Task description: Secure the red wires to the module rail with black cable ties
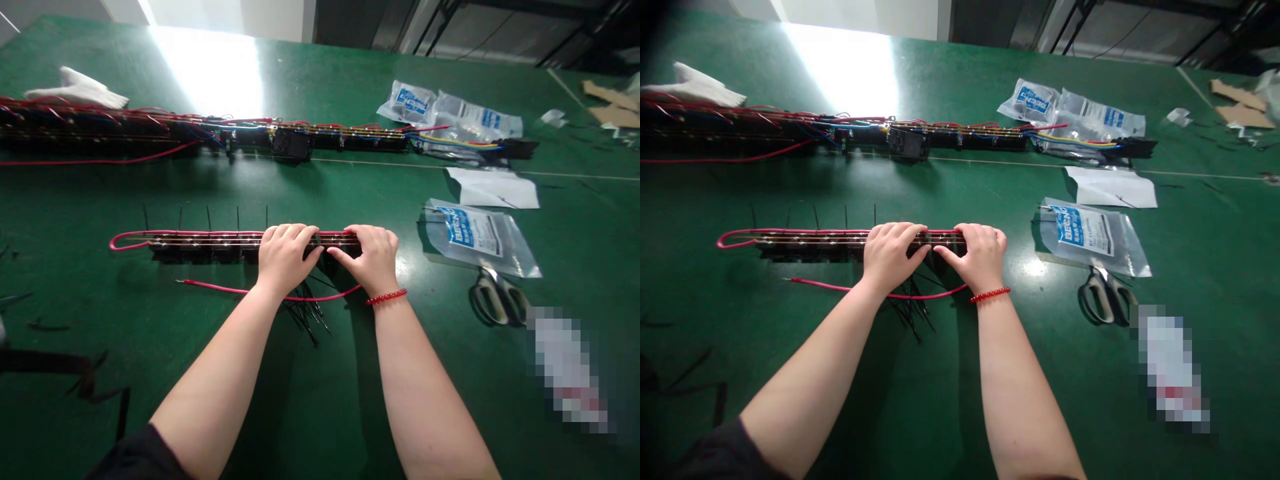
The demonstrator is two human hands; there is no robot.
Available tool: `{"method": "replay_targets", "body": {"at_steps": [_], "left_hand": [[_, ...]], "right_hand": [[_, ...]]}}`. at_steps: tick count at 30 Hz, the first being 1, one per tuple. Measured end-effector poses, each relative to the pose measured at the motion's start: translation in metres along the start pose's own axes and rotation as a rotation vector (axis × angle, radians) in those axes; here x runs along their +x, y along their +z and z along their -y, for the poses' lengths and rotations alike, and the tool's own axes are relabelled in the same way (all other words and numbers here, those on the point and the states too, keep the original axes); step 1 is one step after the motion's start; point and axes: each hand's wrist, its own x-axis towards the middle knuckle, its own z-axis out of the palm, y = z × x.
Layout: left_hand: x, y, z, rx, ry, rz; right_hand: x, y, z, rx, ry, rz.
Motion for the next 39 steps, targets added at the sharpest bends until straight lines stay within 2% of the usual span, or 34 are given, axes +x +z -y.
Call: {"method": "replay_targets", "body": {"at_steps": [8, 13, 16, 19, 23, 27, 32, 39], "left_hand": [[-0.001, -0.001, 0.0, -0.006, -0.001, -0.002], [-0.001, -0.001, 0.0, 0.0, -0.004, -0.007], [-0.002, -0.001, 0.0, -0.003, -0.003, -0.009], [-0.002, -0.001, 0.001, -0.015, -0.002, -0.004], [-0.002, -0.001, 0.002, -0.014, 0.005, -0.008], [-0.002, -0.001, 0.002, -0.008, 0.004, -0.013], [-0.002, -0.001, 0.0, -0.008, -0.009, -0.005], [-0.002, -0.001, 0.0, -0.014, -0.014, -0.005]], "right_hand": [[-0.008, -0.002, 0.004, 0.029, -0.011, -0.008], [-0.009, -0.027, 0.022, 0.116, -0.046, -0.068], [-0.015, -0.045, 0.038, 0.21, -0.058, -0.062], [-0.03, -0.052, 0.053, 0.292, -0.101, -0.027], [-0.056, -0.045, 0.07, 0.329, -0.131, 0.121], [-0.072, -0.029, 0.081, 0.299, -0.184, 0.154], [-0.072, -0.012, 0.084, 0.234, -0.305, 0.171], [-0.071, -0.008, 0.08, 0.238, -0.314, 0.254]]}}
